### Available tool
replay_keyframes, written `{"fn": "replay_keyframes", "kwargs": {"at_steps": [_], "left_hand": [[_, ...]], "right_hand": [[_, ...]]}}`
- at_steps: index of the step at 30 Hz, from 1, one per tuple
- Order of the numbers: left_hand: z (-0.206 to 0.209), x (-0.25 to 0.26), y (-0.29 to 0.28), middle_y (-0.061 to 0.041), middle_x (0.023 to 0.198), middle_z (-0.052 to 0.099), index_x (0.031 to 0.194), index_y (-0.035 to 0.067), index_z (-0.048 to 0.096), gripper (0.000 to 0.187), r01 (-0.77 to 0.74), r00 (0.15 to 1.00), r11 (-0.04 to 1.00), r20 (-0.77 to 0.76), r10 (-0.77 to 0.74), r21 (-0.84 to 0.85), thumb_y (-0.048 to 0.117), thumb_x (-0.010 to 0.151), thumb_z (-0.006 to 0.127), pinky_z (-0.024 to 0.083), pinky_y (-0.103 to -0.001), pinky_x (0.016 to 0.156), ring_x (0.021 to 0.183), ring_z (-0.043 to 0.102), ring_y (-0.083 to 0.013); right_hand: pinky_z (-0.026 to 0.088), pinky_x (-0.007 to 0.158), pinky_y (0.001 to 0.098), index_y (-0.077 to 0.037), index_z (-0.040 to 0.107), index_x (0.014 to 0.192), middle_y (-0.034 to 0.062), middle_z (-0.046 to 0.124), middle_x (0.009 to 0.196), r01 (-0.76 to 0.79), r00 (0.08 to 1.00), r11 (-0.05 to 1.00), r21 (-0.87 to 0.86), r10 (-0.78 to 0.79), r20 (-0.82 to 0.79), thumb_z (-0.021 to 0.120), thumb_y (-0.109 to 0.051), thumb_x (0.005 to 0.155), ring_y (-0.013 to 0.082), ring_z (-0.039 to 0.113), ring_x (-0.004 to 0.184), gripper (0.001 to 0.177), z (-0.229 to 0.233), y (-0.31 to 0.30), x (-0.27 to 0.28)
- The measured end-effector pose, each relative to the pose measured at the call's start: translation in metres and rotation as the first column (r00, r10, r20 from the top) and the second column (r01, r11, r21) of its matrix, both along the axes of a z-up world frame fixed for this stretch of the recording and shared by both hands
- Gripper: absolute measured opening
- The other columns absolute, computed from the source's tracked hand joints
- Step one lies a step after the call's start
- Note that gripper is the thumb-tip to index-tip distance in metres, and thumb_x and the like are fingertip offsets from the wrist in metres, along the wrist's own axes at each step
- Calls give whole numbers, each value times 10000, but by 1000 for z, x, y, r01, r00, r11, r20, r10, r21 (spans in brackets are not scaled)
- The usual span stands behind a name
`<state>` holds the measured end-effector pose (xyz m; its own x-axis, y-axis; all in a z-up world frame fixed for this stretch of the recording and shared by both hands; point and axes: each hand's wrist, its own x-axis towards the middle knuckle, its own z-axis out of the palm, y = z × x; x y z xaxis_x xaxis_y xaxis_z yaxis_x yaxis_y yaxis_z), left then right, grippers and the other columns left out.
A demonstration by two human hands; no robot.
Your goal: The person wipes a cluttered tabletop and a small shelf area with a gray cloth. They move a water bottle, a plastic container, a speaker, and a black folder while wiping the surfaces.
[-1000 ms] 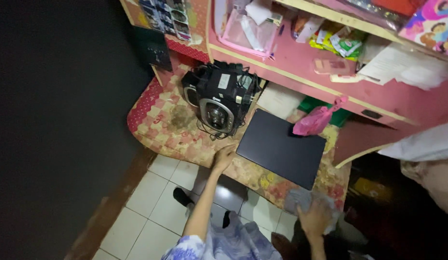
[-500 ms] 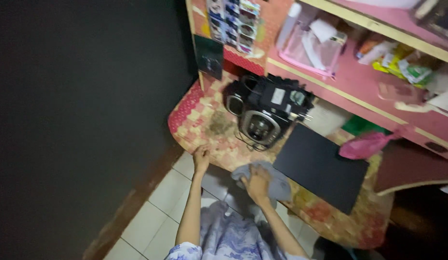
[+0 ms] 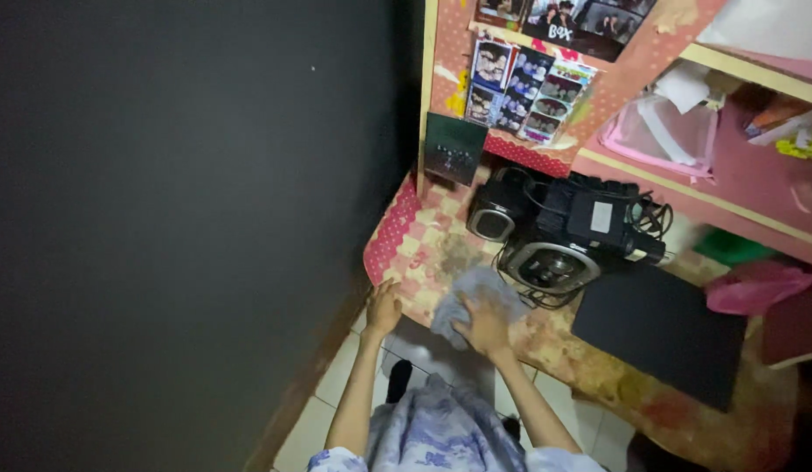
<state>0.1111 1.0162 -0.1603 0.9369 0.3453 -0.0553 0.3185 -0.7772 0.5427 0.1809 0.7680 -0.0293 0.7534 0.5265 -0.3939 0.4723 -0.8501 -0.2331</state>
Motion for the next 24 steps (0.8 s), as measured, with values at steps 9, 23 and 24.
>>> {"fn": "replay_keyframes", "kwargs": {"at_steps": [9,23,24], "left_hand": [[11,25,44,-6,1375,609,1401,256,581,518,107,981,994,-163,-100,33,275,888,647,425,-476,1058,1270,583,-262],[114,-22,90,-154,1235,606,1302,104,648,439,-2,903,933,400,156,-359,-39,890,597,473,-466,1042,1222,602,-402],[113,-23,95,-154,1235,606,1302,104,648,439,-6,902,933,400,160,-359,-39,890,597,473,-466,1042,1222,602,-402]], "right_hand": [[426,1069,628,-416,389,1547,199,457,1500,340,916,940,-32,-323,239,572,-678,894,476,460,1397,727,-55,53,5],[480,1095,482,-118,596,1336,177,622,1323,-33,992,802,597,-45,115,853,-293,746,364,579,1297,666,-29,203,102],[480,1095,482,-118,596,1336,177,622,1323,-37,993,801,597,-40,116,853,-293,746,364,579,1297,666,-24,193,103]]}}
